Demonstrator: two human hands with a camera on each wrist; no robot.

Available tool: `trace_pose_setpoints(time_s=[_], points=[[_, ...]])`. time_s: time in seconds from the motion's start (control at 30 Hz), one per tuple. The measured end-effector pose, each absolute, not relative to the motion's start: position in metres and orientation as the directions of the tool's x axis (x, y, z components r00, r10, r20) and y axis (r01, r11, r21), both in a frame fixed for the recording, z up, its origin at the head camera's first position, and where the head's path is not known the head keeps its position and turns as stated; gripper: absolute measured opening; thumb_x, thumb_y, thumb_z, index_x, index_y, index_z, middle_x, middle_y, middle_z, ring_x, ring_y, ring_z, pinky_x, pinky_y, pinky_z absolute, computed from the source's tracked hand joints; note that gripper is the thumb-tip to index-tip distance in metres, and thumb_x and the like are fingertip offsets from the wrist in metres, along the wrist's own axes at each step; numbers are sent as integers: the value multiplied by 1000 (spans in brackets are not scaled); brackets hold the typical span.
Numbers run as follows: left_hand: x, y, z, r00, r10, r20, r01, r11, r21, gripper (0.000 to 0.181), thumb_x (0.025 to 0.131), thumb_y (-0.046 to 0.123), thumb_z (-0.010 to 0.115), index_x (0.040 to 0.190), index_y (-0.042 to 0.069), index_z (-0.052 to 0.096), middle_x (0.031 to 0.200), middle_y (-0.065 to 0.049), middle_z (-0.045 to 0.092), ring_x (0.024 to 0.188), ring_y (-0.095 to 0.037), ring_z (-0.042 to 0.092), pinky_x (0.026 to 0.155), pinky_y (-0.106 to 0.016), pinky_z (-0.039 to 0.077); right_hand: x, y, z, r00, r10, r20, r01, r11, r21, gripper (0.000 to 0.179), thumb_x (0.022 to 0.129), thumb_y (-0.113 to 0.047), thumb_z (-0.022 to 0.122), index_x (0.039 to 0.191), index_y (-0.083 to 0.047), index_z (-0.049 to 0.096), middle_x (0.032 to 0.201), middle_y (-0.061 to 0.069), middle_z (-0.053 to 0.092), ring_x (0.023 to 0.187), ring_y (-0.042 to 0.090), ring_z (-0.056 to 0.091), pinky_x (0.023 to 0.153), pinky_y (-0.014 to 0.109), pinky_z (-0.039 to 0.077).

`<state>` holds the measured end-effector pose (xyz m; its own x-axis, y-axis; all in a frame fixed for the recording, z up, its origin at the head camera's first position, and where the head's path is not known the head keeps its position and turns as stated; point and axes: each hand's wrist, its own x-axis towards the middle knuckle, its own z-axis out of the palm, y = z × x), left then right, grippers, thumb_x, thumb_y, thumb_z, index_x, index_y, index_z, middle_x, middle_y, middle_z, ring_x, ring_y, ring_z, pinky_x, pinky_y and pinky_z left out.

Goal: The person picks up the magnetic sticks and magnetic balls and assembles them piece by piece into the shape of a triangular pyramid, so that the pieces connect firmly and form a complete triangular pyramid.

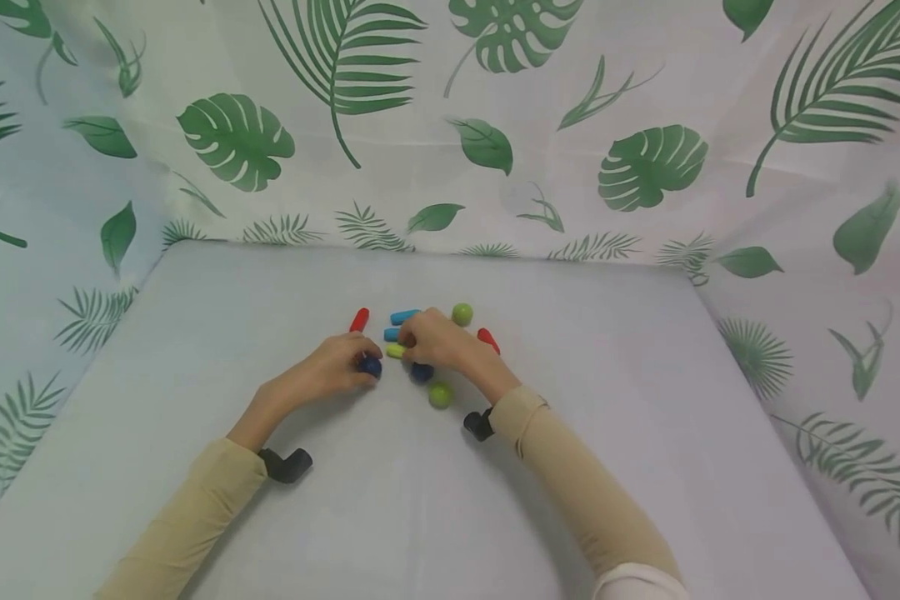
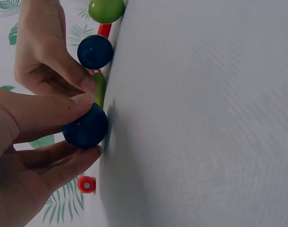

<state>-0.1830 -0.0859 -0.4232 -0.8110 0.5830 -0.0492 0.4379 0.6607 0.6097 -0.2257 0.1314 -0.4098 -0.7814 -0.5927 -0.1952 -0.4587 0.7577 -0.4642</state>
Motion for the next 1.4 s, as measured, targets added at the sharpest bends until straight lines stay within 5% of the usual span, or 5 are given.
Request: trace_pose_setpoints(time_s=[0.2,1.0,1.4], points=[[-184,-86,-424,-827,562,-28,432,665,609,34,91,8,77,121,-5,68,115,-16,68,111,-30,65,99,-43,54,-224,127,-410,-773,-604,-195,-492,764,-416,20,93,-12,76,111,-4,78,99,5,77,80,13,62,79,28,57],[-186,-83,-423,-849,528,-38,401,689,604,33,89,8,80,118,-7,72,110,-16,69,107,-29,66,96,-40,55,-211,127,-400,-715,-672,-193,-533,703,-472,19,94,-8,74,112,-4,78,99,4,76,84,14,64,85,29,59],[-187,-86,-423,-839,544,-19,426,677,600,32,90,8,79,118,-6,73,113,-16,69,111,-30,66,101,-43,54,-199,147,-400,-744,-633,-216,-490,735,-469,37,93,-20,78,124,-2,71,111,8,75,91,17,64,88,30,58]])
